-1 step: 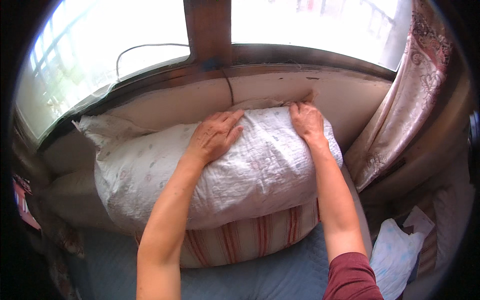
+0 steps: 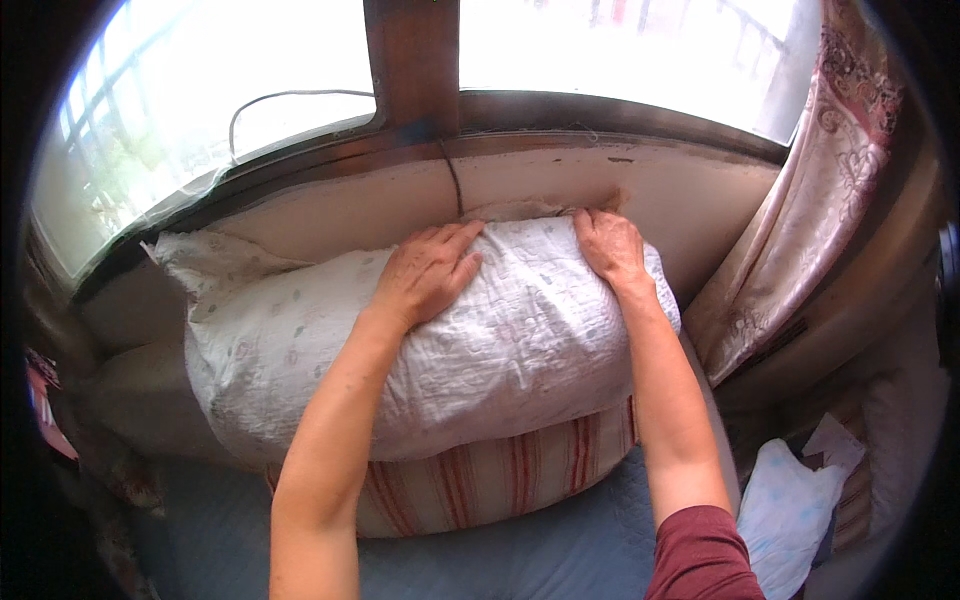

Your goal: The person arranges pillows, folds a white blanket, and then spreads a large white patterned throw over the pillows and back of the sofa.

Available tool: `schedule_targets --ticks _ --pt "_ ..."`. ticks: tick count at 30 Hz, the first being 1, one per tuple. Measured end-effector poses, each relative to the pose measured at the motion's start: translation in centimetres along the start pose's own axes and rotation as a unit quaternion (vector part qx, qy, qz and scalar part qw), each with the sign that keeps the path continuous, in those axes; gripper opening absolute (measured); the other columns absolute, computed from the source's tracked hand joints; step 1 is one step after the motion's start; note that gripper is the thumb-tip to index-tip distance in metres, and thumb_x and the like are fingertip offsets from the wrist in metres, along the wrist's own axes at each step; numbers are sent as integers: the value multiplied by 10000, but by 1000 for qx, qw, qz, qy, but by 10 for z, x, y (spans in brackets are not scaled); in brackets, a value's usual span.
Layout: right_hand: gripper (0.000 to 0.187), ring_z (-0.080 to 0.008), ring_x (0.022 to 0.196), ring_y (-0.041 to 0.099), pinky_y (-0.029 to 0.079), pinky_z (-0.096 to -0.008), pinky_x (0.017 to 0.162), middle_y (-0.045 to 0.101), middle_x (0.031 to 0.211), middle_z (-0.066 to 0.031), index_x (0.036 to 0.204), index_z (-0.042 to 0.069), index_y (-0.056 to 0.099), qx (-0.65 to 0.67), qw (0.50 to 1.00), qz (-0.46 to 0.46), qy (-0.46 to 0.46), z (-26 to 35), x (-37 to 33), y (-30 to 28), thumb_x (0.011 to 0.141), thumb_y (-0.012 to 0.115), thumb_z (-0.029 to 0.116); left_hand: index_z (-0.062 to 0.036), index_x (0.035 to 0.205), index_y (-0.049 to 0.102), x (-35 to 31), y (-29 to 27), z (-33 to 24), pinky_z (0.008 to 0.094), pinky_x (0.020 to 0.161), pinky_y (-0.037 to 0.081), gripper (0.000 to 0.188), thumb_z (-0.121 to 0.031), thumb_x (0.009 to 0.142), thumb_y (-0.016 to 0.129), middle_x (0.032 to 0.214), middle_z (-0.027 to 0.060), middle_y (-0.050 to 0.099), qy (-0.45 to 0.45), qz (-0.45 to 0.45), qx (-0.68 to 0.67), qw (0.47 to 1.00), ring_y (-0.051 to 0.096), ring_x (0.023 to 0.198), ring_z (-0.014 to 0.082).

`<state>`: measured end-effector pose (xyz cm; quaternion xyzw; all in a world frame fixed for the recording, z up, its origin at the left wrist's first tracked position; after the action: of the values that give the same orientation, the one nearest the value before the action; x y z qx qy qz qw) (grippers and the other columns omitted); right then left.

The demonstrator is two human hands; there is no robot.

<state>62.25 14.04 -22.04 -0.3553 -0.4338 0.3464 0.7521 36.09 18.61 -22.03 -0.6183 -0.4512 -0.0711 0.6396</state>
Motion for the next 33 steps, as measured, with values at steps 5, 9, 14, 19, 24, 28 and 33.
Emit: schedule_targets --ticks 5,9,14,19,24,28,33 --pt "593 -393 1042 528 393 -403 919 579 1067 -248 1008 19 642 0 984 167 67 -1 7 -17 803 371 505 -28 1075 611 29 7 -17 409 896 408 590 -495 820 356 1079 230 582 -215 214 -33 952 546 1010 385" --pt "619 -369 1056 530 396 -387 915 587 1076 -231 1010 22 645 29 988 144 51 -5 9 -18 785 399 544 -11 856 673 44 11 -27 422 838 439 563 -479 837 361 969 224 618 -278 239 11 930 583 946 343" --pt "469 -354 937 584 441 -415 832 633 990 -157 951 105 674 -64 995 40 62 2 3 0 812 445 489 -29 907 670 29 4 -29 416 864 424 476 -428 856 415 958 191 633 -283 152 55 945 583 950 330" --pt "268 -314 687 607 482 -420 657 602 672 -143 626 70 618 -99 952 -256 -134 4 -3 14 779 552 279 -122 1300 422 -40 -9 -15 465 1059 210 465 -368 911 357 1329 151 415 -134 93 109 981 343 1265 287" --pt "284 -330 878 573 418 -412 825 632 938 -185 904 2 657 35 978 -152 -137 9 -23 -9 851 491 227 -122 1239 472 -117 -79 0 468 1052 195 401 -327 904 393 1314 136 419 -138 10 228 964 324 1267 275" --pt "596 -312 1328 230 155 -447 1093 288 1411 -183 1324 42 375 -59 947 -67 -308 112 -106 38 872 456 422 -62 1011 583 -222 -178 68 426 928 338 222 -168 877 441 1119 117 572 -288 -249 243 892 509 1050 296" --pt "590 -311 1301 283 177 -465 1074 351 1382 -128 1299 112 414 13 946 4 -324 180 -116 41 830 471 466 -11 1023 582 -320 -195 187 359 863 410 387 -360 868 516 1036 130 609 -589 -266 -74 760 554 1008 229"
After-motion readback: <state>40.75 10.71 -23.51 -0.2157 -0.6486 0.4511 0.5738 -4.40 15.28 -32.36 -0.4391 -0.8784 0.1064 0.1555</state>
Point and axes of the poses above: each hand's wrist, its own x-axis towards the middle knuckle, its own y-axis out of the palm, z = x × y, the point moved 1 cm from there along x, towards the middle knuckle
